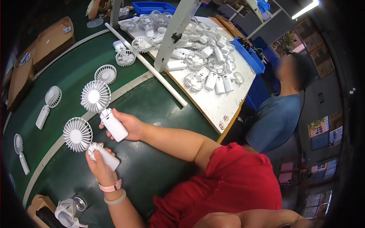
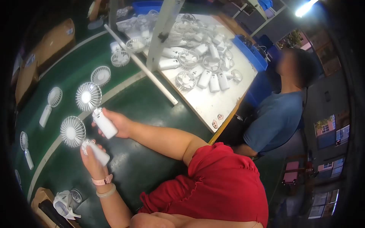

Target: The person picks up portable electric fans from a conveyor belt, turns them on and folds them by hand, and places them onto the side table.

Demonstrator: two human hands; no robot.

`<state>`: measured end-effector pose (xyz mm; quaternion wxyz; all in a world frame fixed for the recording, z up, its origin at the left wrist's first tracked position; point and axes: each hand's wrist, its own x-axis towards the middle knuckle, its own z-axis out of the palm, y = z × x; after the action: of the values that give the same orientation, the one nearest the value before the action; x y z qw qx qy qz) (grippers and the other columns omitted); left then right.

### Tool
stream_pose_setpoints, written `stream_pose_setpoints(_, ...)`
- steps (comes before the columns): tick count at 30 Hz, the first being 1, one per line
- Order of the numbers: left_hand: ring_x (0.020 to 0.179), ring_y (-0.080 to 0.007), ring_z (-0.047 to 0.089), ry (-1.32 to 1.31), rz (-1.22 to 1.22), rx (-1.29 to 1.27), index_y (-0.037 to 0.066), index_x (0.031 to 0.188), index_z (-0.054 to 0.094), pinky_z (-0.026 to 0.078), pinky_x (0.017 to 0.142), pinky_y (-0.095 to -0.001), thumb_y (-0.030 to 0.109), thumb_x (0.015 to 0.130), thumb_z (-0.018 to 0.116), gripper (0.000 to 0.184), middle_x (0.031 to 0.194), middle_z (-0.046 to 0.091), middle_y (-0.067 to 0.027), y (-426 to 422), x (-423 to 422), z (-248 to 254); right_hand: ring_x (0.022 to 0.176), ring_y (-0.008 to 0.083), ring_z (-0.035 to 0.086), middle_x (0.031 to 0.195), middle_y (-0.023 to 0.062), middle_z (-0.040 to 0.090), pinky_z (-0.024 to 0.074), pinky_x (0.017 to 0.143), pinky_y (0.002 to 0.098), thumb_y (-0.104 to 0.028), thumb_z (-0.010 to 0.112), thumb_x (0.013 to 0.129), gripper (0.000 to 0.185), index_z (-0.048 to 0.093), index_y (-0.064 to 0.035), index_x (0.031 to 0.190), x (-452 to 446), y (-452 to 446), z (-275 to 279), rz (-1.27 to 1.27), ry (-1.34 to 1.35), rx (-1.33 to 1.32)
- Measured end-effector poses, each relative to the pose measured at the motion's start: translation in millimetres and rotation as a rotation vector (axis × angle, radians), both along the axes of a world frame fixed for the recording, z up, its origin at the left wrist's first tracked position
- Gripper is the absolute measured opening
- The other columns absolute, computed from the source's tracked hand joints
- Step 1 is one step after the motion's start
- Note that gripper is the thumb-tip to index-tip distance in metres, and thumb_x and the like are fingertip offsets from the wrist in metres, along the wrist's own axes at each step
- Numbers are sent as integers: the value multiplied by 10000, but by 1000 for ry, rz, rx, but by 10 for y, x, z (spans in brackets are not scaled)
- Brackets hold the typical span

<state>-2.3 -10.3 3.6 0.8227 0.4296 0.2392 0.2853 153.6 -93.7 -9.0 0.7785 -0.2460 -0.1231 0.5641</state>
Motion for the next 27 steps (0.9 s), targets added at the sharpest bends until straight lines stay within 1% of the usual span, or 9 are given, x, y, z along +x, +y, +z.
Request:
stream_pose_setpoints(8,752,-152,555,14,-32,125,19,1183,394,492,647,-280,0,810,563,411,1009,533,-105,-20,-16,-27,736,191,583,1023,112,559,507,622,313,-441,259,947,443,384,-133,1240,-3,4,12,18,-14,3)
stream_pose_setpoints(11,793,-165,563,-41,-69,66,35,1243,364,496,678,-297,70,854,532,426,1049,530,-114,-6,-27,-10,735,193,582,1023,115,558,508,628,316,-442,259,947,444,384,-133,1240,-2,-1,4,22,-11,3)
stream_pose_setpoints(13,851,-187,567,-103,-102,-231,61,1290,328,497,722,-339,167,900,485,433,1113,520,-134,-19,-22,92,736,195,582,1024,116,558,508,631,318,-441,262,947,441,386,-134,1238,-3,11,-11,19,-2,14)
stream_pose_setpoints(14,950,-225,552,-144,-182,-218,80,1311,306,478,798,-389,251,927,439,442,1191,483,-154,-5,-28,64,737,197,582,1025,118,558,508,634,319,-440,265,947,438,387,-134,1235,-5,17,-8,18,7,22)
stream_pose_setpoints(18,1077,-270,492,-260,-302,-217,66,1329,269,417,910,-417,195,892,514,518,1243,437,-158,-9,-12,59,739,199,582,1024,121,560,508,642,319,-441,274,945,431,400,-134,1219,-10,22,12,10,50,21)
stream_pose_setpoints(21,1089,-266,488,-238,-290,-102,55,1333,257,405,933,-416,95,842,577,588,1257,428,-158,-26,-4,59,729,202,586,1011,115,570,509,625,326,-451,283,940,428,419,-135,1194,7,13,24,-2,72,32)
stream_pose_setpoints(22,1023,-229,507,-182,-261,-132,51,1338,250,417,927,-416,22,779,628,676,1169,459,-101,-52,-20,82,722,200,589,1003,109,576,510,610,326,-460,284,937,432,425,-137,1187,25,16,9,-14,85,20)
stream_pose_setpoints(25,835,-140,495,-105,-235,27,45,1294,304,485,833,-385,16,727,655,667,949,417,-20,-59,-35,16,705,192,596,986,95,589,511,565,319,-481,286,929,443,435,-145,1176,34,9,12,-36,99,-11)
stream_pose_setpoints(27,803,-143,507,-16,-167,-8,34,1266,325,506,767,-362,47,740,670,629,957,438,-36,-9,-69,-34,706,190,596,989,95,588,510,565,316,-484,285,928,446,434,-147,1179,29,18,7,-37,116,14)
